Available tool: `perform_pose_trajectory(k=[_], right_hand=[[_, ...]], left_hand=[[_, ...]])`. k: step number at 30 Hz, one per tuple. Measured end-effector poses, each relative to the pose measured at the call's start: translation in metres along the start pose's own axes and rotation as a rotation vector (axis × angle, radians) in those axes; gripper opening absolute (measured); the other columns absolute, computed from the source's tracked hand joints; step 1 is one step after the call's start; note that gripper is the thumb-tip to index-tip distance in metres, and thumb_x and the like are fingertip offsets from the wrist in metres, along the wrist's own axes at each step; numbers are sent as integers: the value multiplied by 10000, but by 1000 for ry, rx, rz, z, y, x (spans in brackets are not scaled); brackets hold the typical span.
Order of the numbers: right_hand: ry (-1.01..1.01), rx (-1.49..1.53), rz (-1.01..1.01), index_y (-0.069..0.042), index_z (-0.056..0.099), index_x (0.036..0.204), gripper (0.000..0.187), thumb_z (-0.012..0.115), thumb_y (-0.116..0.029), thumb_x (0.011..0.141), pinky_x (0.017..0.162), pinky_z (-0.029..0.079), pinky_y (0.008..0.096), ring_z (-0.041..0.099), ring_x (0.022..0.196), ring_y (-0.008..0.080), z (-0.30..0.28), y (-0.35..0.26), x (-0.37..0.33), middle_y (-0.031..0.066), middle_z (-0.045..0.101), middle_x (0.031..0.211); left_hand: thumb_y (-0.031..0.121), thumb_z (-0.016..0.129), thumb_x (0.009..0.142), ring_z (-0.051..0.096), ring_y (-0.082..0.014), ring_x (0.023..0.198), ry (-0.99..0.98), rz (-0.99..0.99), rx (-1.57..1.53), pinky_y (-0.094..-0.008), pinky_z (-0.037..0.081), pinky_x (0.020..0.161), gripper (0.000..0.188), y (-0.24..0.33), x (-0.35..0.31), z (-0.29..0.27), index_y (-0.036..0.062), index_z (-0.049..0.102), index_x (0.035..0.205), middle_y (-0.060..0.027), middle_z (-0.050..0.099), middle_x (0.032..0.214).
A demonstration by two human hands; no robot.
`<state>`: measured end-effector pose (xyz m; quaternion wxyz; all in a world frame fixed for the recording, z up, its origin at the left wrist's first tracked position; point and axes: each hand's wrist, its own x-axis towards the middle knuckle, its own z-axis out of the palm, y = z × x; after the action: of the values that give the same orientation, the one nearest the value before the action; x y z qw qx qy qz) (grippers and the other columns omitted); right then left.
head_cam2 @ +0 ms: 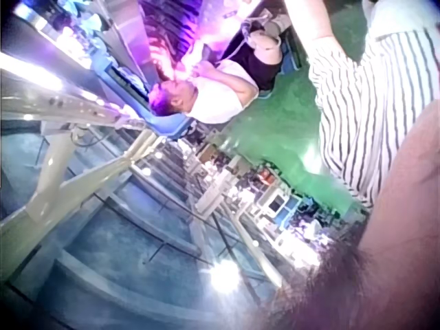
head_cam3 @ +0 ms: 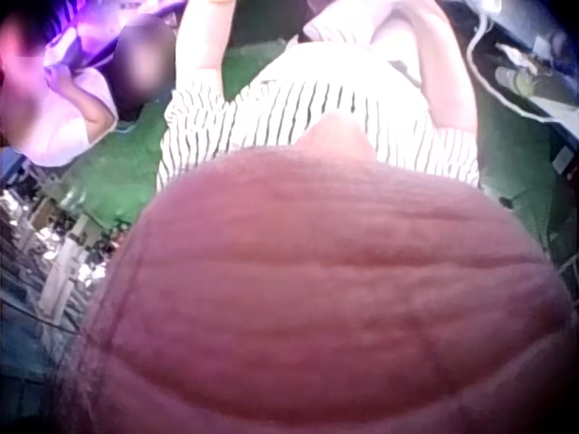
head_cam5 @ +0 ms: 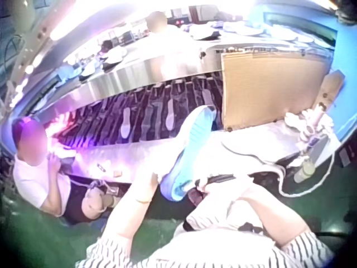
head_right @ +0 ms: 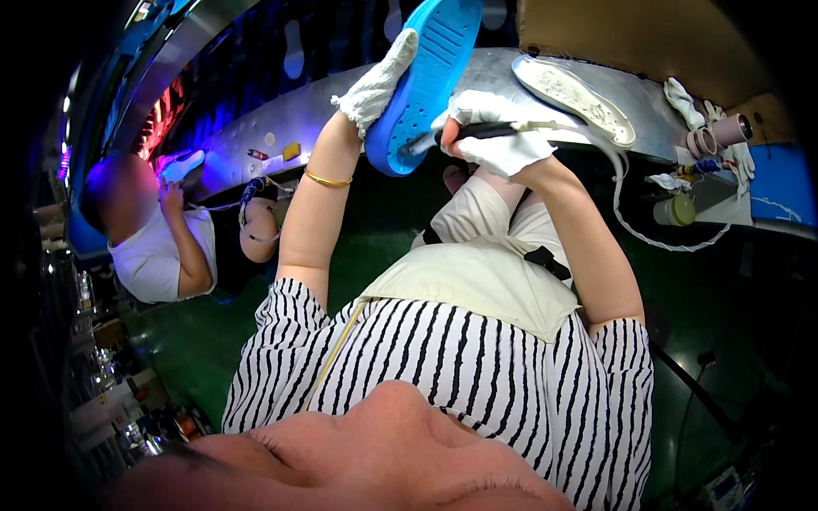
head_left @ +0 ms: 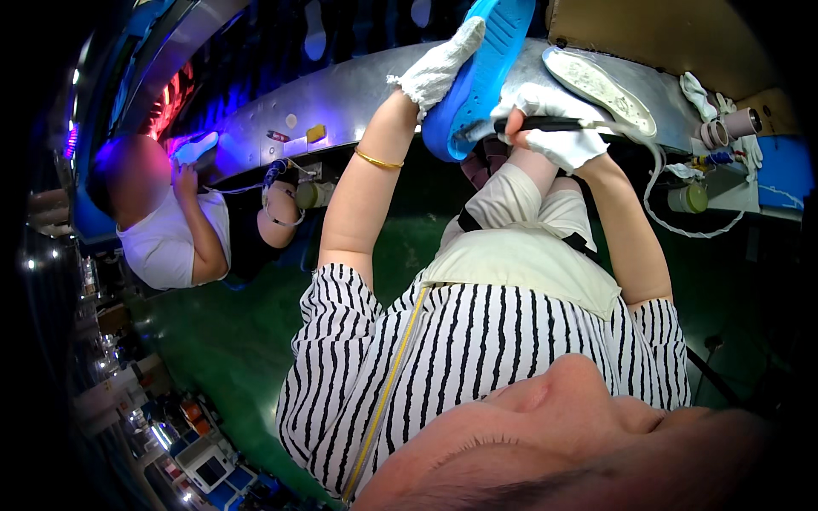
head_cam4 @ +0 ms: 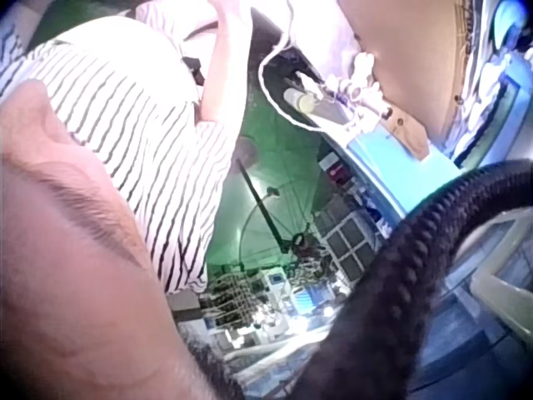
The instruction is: The person applies a liquid substance to the bottom of blue shoe soles using a brush, picking them up from a conveyor belt and returning them after coating.
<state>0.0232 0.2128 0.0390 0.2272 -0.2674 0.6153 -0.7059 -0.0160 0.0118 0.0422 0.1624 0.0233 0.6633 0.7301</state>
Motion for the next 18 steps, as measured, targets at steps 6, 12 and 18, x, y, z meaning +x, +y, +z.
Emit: perform_pose_trajectory(k=[6,12,18], right_hand=[[-82,-234,-68,-35,603,778,128,564,48,688,710,470,269,564,796,149,-3,1,-3,67,593,801],[20,-258,-201,-28,579,746,104,568,36,664,689,466,285,551,773,174,-19,-5,7,87,570,795],[-9,-525,-311,-26,570,714,95,573,17,630,669,446,272,545,724,160,-27,-11,3,57,568,746]], left_hand=[[624,592,761,595,-164,862,-7,-157,16,-300,515,745,756,6,3,-5,37,517,1231,-120,604,1061],[625,590,761,605,-173,852,54,-113,1,-315,521,754,758,21,-4,7,30,516,1225,-119,614,1024],[649,586,730,627,-185,746,-60,117,-191,-318,552,674,761,24,0,-22,43,509,1183,-103,626,922]])
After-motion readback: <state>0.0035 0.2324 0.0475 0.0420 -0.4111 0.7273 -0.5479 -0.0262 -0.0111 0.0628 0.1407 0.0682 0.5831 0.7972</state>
